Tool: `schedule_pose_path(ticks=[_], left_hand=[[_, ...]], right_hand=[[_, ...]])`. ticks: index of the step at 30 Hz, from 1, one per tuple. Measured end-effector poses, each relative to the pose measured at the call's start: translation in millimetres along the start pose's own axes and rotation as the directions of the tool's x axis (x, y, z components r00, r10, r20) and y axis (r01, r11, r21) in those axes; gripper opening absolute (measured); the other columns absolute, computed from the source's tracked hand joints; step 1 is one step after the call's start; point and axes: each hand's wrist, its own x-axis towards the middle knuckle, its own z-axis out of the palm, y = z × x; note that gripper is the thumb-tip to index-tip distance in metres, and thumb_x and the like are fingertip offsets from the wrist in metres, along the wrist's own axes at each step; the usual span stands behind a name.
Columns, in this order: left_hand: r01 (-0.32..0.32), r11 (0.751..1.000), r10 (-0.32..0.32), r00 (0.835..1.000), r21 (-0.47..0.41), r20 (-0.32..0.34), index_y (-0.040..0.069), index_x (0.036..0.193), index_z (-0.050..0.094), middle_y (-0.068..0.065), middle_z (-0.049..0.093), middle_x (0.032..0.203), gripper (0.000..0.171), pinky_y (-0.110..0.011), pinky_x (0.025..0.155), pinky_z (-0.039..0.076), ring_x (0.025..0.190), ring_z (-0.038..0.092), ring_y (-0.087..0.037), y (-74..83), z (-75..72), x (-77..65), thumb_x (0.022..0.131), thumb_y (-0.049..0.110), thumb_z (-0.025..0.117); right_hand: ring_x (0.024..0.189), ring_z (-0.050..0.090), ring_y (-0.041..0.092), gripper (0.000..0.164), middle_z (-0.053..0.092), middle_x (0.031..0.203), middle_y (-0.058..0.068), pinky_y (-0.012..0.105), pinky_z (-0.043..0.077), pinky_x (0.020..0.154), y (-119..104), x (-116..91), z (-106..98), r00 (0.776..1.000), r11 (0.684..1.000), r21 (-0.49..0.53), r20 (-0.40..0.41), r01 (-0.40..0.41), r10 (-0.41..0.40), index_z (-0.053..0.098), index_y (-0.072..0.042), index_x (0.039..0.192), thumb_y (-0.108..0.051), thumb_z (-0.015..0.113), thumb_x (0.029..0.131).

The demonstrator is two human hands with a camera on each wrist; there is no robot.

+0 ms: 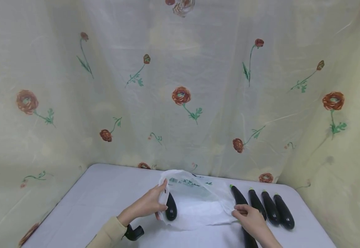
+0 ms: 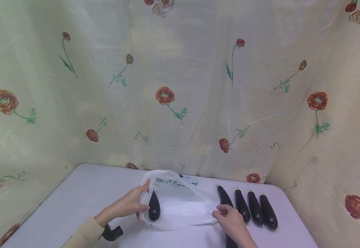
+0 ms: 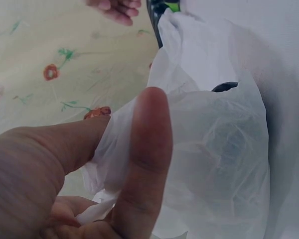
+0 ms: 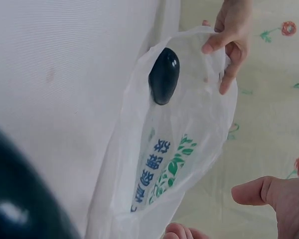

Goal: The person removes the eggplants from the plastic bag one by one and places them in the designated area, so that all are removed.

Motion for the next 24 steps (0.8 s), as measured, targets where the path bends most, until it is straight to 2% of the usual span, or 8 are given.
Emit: schedule_pose_path(ticks=[6, 10, 13, 19, 24], left_hand=[[-0.015, 1.0, 0.015, 1.0, 0.001, -0.002, -0.001, 0.153, 0.011, -0.029, 0.03, 0.15, 0.096, -0.038, 0.049, 0.06, 0.059, 0.06, -0.017, 0.6, -0.7, -0.7, 0.079, -0.002, 0.071], [-0.007, 1.0, 0.007, 1.0, 0.007, -0.002, 0.0, 0.154, 0.011, -0.029, 0.031, 0.15, 0.096, -0.045, 0.052, 0.06, 0.059, 0.06, -0.017, -0.4, -0.8, 0.4, 0.079, -0.001, 0.072], [0.0, 1.0, 0.0, 1.0, 0.009, -0.002, 0.001, 0.154, 0.011, -0.028, 0.03, 0.151, 0.096, -0.046, 0.052, 0.06, 0.057, 0.06, -0.017, -0.8, 0.0, 1.4, 0.079, -0.001, 0.072], [0.026, 0.999, -0.026, 1.0, 0.028, -0.002, 0.001, 0.154, 0.011, -0.027, 0.026, 0.154, 0.097, -0.035, 0.047, 0.059, 0.053, 0.061, -0.017, -1.2, 2.4, 2.8, 0.078, -0.001, 0.073], [0.03, 0.999, -0.03, 1.0, 0.03, -0.001, 0.002, 0.154, 0.012, -0.026, 0.027, 0.154, 0.097, -0.033, 0.047, 0.058, 0.053, 0.06, -0.017, -1.6, 3.4, 3.2, 0.079, -0.001, 0.073]], right_hand=[[0.086, 0.067, 0.022, 0.038, 0.071, 0.093, 0.009, 0.037, 0.058, 0.07, -20.3, 7.3, 14.3, 0.999, 0.999, 0.032, 0.038, -0.025, 0.024, 0.067, 0.003, 0.109, -0.027, 0.065, 0.084], [0.082, 0.068, 0.02, 0.036, 0.072, 0.09, 0.008, 0.037, 0.057, 0.07, -32.7, 12.5, 22.9, 0.999, 0.999, 0.051, 0.04, 0.015, -0.017, 0.069, 0.002, 0.106, -0.026, 0.067, 0.084], [0.08, 0.068, 0.018, 0.035, 0.072, 0.089, 0.006, 0.036, 0.057, 0.068, -40.6, 15.8, 29.5, 0.998, 0.997, 0.061, 0.05, 0.039, -0.043, 0.069, 0.0, 0.106, -0.027, 0.067, 0.084], [0.075, 0.066, 0.015, 0.032, 0.071, 0.085, 0.004, 0.032, 0.057, 0.065, -54.7, 21.0, 45.8, 0.992, 0.99, 0.11, 0.076, 0.089, -0.098, 0.069, 0.001, 0.103, -0.023, 0.068, 0.082], [0.078, 0.064, 0.015, 0.031, 0.07, 0.087, 0.006, 0.032, 0.057, 0.066, -65.3, 25.2, 58.1, 0.986, 0.984, 0.133, 0.103, 0.115, -0.129, 0.069, 0.002, 0.102, -0.021, 0.067, 0.081]])
